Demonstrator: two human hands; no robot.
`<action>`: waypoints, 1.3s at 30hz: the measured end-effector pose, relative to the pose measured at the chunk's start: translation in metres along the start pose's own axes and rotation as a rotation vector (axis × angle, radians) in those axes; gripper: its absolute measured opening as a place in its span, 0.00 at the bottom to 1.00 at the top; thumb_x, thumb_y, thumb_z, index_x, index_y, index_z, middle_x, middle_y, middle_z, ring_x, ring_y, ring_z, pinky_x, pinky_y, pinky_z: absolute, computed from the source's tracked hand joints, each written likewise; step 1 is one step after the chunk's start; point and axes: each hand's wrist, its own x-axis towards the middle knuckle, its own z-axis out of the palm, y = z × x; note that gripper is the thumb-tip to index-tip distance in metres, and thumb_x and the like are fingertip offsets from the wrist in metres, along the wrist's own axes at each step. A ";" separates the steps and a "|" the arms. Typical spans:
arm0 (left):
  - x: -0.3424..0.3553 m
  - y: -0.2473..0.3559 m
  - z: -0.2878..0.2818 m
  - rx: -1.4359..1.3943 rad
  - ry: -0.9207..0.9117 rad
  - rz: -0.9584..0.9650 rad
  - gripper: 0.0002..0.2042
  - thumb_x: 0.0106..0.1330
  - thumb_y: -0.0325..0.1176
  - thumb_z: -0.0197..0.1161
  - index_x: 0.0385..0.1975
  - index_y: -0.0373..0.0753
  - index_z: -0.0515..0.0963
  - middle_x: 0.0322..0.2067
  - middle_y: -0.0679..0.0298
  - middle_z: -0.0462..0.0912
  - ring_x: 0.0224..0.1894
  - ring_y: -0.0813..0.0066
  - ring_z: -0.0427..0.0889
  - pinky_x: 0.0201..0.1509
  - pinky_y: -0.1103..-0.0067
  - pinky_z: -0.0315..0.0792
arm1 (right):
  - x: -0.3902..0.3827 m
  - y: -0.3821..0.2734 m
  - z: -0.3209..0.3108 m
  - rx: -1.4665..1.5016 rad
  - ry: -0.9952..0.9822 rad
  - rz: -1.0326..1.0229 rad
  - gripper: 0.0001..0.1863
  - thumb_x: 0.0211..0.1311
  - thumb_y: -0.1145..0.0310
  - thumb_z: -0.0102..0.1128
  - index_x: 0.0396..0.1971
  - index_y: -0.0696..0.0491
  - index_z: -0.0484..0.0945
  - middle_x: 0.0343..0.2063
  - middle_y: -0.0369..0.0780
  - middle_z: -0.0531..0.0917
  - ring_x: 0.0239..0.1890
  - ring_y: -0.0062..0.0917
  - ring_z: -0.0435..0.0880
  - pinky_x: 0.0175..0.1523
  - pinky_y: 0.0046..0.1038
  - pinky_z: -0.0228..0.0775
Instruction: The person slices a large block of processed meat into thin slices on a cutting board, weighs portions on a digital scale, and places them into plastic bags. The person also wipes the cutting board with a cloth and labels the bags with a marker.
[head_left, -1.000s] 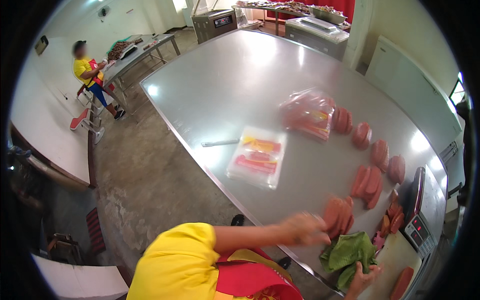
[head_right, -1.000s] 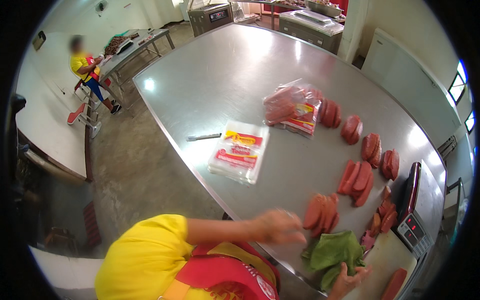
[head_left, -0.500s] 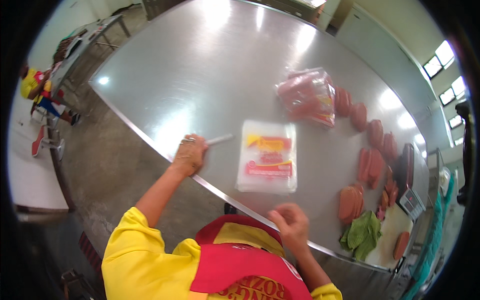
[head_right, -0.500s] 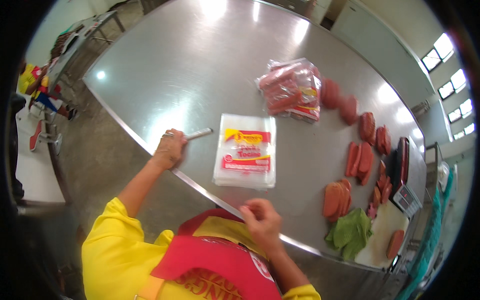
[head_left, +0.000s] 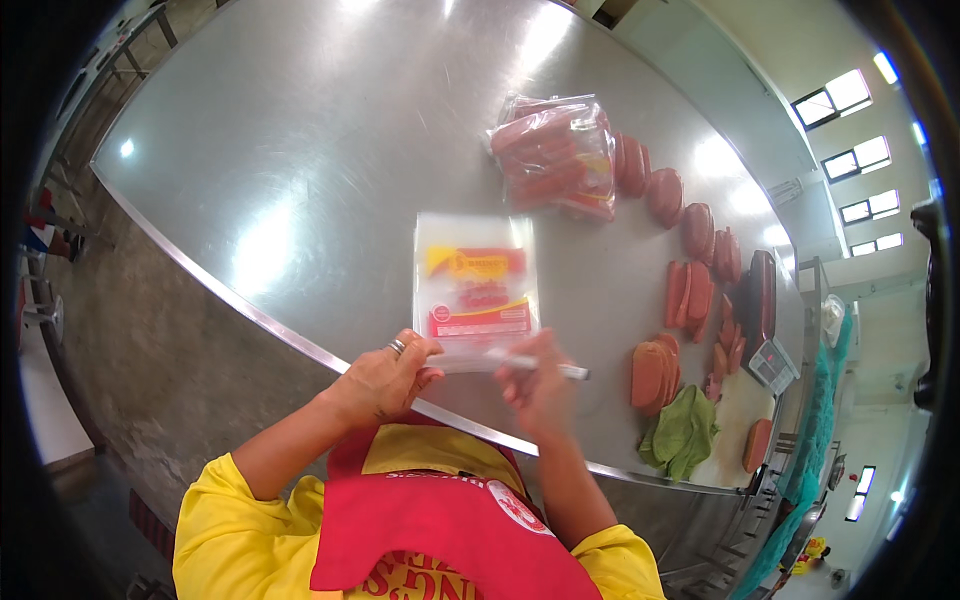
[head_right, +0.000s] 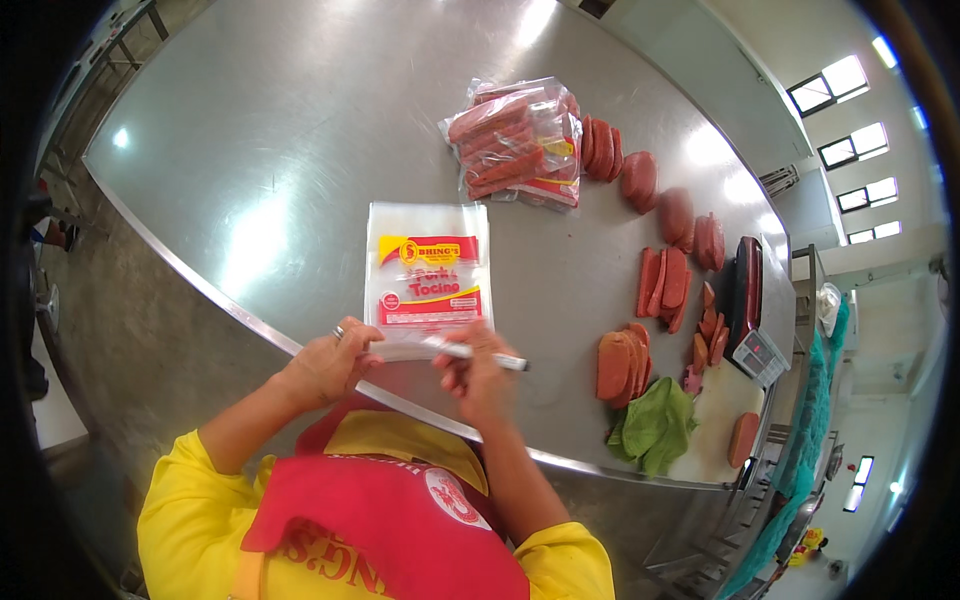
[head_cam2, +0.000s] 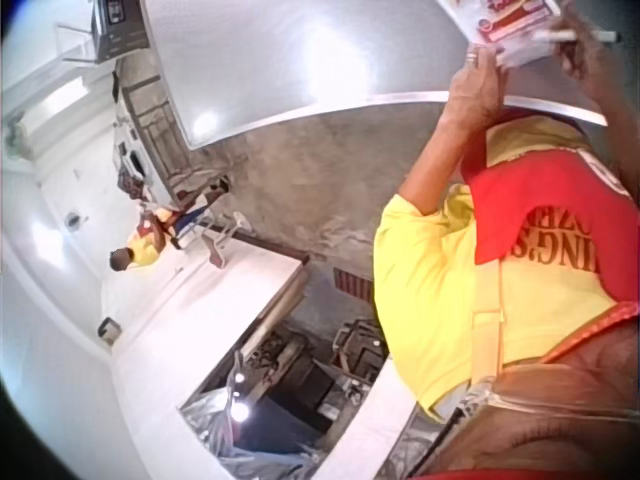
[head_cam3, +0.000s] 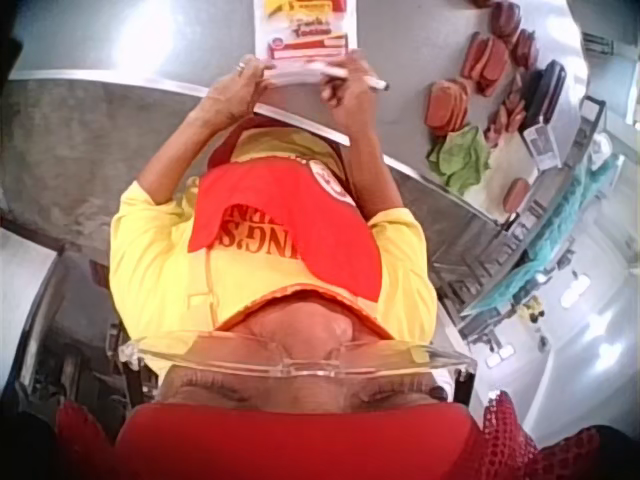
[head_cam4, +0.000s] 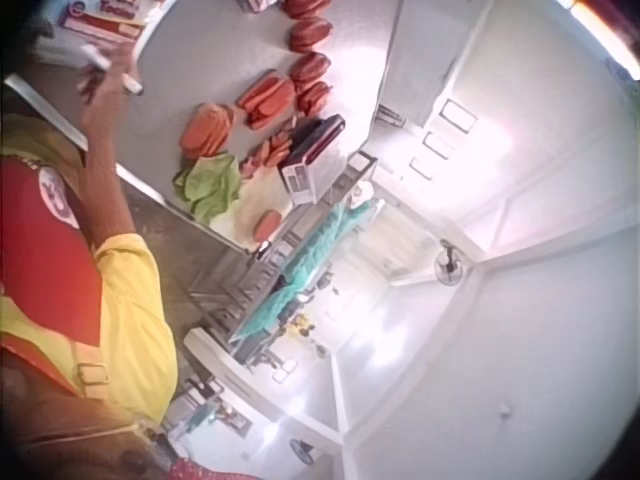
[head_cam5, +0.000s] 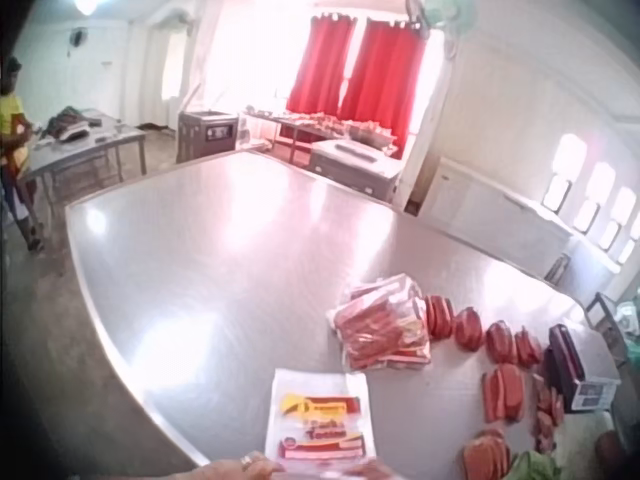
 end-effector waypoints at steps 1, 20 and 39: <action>0.001 -0.002 0.002 0.016 0.044 -0.010 0.11 0.62 0.31 0.62 0.41 0.39 0.70 0.33 0.54 0.74 0.29 0.55 0.78 0.31 0.67 0.74 | 0.006 -0.007 -0.007 0.021 0.012 -0.079 0.16 0.66 0.58 0.55 0.38 0.58 0.78 0.17 0.35 0.78 0.14 0.13 0.70 0.18 0.15 0.59; 0.030 -0.029 0.019 0.068 0.172 -0.089 0.08 0.59 0.31 0.65 0.37 0.42 0.79 0.30 0.59 0.76 0.30 0.62 0.78 0.33 0.72 0.74 | 0.088 0.003 -0.001 -0.589 -0.131 -0.594 0.05 0.53 0.71 0.66 0.26 0.57 0.81 0.20 0.35 0.81 0.23 0.14 0.75 0.29 0.19 0.67; 0.028 -0.032 0.019 0.015 0.161 -0.124 0.09 0.61 0.34 0.63 0.40 0.44 0.79 0.30 0.59 0.75 0.29 0.60 0.78 0.33 0.71 0.74 | 0.087 0.003 -0.005 -0.643 -0.128 -0.535 0.05 0.53 0.72 0.65 0.26 0.57 0.81 0.21 0.35 0.81 0.24 0.15 0.76 0.30 0.21 0.67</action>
